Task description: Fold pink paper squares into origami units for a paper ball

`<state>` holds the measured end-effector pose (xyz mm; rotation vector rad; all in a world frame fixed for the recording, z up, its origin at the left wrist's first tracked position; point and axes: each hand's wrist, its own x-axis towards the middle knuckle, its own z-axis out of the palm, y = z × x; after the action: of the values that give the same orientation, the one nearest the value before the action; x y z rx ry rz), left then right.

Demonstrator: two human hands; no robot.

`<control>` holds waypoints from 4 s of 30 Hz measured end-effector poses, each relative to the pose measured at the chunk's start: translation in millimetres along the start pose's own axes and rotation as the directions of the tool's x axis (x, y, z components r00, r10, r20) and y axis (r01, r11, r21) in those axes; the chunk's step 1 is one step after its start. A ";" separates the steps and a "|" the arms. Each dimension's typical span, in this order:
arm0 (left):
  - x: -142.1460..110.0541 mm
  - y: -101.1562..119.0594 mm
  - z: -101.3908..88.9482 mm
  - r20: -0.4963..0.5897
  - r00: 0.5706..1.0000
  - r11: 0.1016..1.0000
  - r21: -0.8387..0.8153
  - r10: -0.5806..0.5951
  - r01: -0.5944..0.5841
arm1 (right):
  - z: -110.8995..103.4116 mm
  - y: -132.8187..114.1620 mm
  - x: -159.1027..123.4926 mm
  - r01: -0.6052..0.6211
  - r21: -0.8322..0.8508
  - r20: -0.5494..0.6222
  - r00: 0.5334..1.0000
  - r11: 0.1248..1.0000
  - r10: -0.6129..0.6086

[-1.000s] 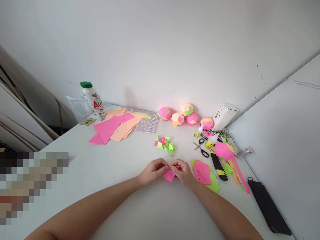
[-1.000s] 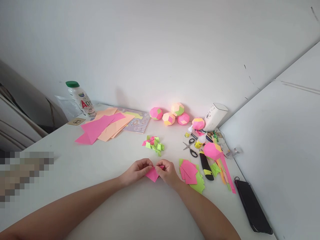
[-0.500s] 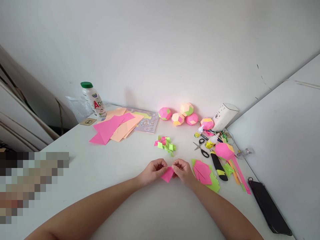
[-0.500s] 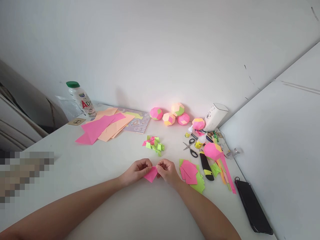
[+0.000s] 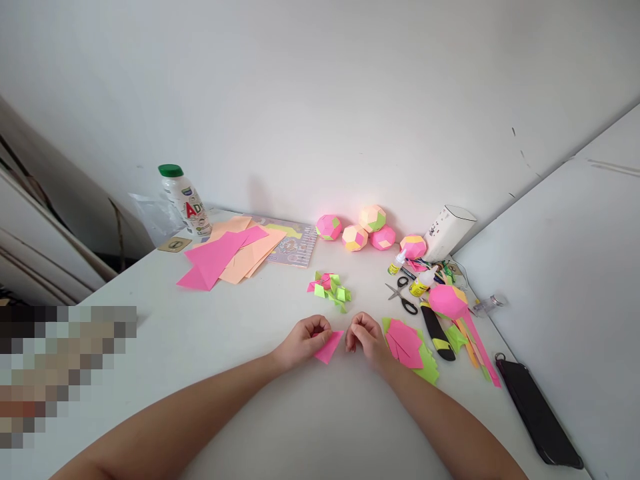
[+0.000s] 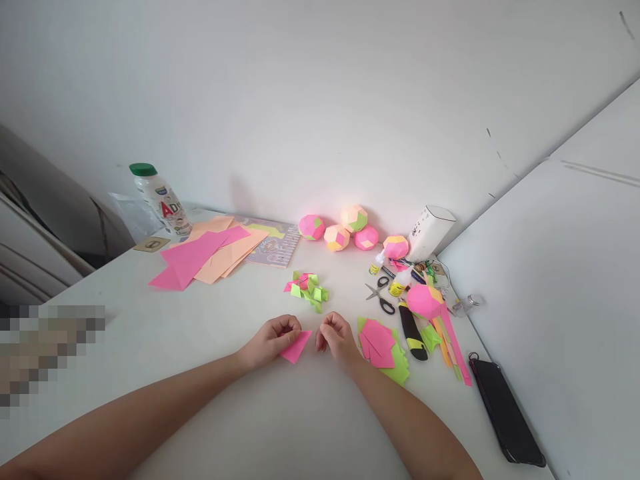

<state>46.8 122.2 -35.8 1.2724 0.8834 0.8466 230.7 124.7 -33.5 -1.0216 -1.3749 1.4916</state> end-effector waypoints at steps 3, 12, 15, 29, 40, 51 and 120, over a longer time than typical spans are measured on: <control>0.3 0.5 0.2 0.008 1.000 1.000 -0.016 -0.007 0.007 | 1.8 1.3 -1.0 -0.007 -0.034 0.051 0.999 0.999 0.009; 1.3 -1.8 1.8 0.047 0.999 1.000 -0.028 -0.004 0.005 | 2.9 5.4 -2.1 0.022 -0.149 0.076 0.997 0.989 -0.010; 1.4 -2.4 0.8 0.012 1.000 0.998 -0.062 -0.002 0.003 | 1.5 3.6 -1.0 -0.005 -0.079 0.018 1.000 0.997 0.006; 1.7 -0.9 1.5 0.010 1.000 0.991 -0.133 -0.021 0.022 | -0.4 3.7 2.2 -0.023 -0.004 -0.049 0.999 1.000 0.023; 2.6 -1.9 1.4 -0.016 0.999 0.989 -0.144 -0.042 0.039 | -1.4 7.3 4.9 0.009 0.080 -0.148 0.989 0.997 0.003; 5.1 -0.8 1.4 -0.057 0.998 0.975 -0.218 0.022 -0.034 | 3.4 0.7 -0.5 0.007 -0.093 0.109 0.994 0.996 0.003; -0.5 4.1 1.4 0.050 0.999 0.972 -0.233 -0.013 0.024 | 8.1 9.3 -3.0 0.559 -0.588 0.164 0.790 0.585 -0.590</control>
<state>47.6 121.7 -31.6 1.0733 0.7325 0.8740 223.4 119.0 -42.3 -0.8304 -1.9809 0.5134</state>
